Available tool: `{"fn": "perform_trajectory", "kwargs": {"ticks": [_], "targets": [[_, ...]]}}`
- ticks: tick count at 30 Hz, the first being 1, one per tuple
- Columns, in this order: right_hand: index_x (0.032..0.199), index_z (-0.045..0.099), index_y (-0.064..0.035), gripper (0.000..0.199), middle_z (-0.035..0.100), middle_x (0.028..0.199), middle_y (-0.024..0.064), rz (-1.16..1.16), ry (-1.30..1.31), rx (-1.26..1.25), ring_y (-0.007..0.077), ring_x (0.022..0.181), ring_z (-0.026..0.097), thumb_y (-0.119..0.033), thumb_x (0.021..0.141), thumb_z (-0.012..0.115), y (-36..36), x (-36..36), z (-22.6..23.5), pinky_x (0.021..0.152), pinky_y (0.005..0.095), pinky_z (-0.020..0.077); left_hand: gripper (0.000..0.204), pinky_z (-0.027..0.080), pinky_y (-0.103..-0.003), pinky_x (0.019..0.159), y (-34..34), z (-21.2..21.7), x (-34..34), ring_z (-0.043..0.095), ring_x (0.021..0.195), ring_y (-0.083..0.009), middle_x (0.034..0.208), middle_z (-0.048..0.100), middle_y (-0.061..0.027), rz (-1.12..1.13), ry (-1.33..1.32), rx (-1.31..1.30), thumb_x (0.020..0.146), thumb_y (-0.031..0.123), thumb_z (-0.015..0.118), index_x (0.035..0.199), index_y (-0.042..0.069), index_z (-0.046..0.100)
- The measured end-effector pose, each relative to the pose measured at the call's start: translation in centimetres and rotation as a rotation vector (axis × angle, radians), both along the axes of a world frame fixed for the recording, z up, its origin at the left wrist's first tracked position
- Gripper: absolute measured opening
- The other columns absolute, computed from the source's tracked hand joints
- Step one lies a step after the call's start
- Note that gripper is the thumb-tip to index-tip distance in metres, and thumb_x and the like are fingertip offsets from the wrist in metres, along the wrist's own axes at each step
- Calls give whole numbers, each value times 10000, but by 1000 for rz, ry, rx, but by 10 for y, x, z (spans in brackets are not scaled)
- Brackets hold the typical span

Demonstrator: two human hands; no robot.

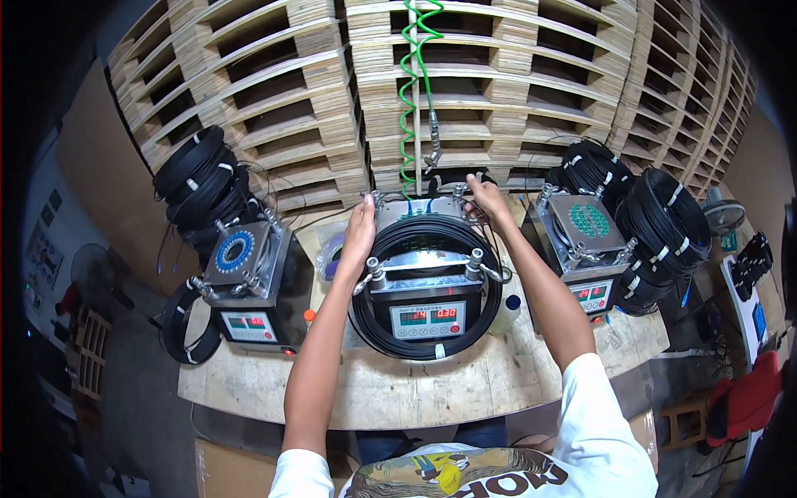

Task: Operating fiber optic polishing machines to polish cable connectors and handling cable coils.

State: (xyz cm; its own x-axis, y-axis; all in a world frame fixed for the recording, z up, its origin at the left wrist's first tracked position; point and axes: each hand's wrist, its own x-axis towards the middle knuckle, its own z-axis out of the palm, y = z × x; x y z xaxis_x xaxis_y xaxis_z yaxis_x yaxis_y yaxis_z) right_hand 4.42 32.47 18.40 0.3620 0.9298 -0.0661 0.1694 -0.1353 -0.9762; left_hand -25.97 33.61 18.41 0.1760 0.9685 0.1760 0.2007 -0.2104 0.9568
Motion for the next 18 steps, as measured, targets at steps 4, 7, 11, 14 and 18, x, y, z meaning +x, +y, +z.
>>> {"fn": "perform_trajectory", "kwargs": {"ticks": [4,7,11,14,18], "targets": [[538,493,-97,606,627,620,58,-100,-247,138,137,473,535,-550,902,664,38,39,-37,427,304,414,592,403,-281,765,-5,0,18,464,807,-136,941,547,-28,-34,-37,-5,1049,564,369,1169,29,594],[730,612,-57,401,620,649,31,37,239,113,139,506,537,-393,937,683,46,52,-45,456,304,415,646,408,-277,797,-9,7,19,472,839,-138,1000,569,-35,-44,-8,-22,1042,582,368,1286,21,575],[998,634,-47,167,614,751,21,149,732,166,130,590,578,-209,1007,597,23,-4,-21,530,265,482,629,420,-282,819,-16,15,-6,476,851,-142,991,566,-52,7,-48,-30,1054,529,395,1304,-28,547],[1046,628,-52,198,620,766,22,12,855,291,101,602,584,-244,1012,592,12,-8,-18,563,216,506,623,420,-283,819,-12,14,-5,476,853,-139,995,566,-52,3,-44,-14,1053,527,399,1306,-22,547],[1177,626,-10,342,670,833,47,-121,464,160,102,591,593,-244,938,696,23,7,-23,500,241,485,630,420,-288,806,-11,11,5,475,841,-139,965,557,-48,-1,-51,-7,1049,533,408,1324,-19,538]]}}
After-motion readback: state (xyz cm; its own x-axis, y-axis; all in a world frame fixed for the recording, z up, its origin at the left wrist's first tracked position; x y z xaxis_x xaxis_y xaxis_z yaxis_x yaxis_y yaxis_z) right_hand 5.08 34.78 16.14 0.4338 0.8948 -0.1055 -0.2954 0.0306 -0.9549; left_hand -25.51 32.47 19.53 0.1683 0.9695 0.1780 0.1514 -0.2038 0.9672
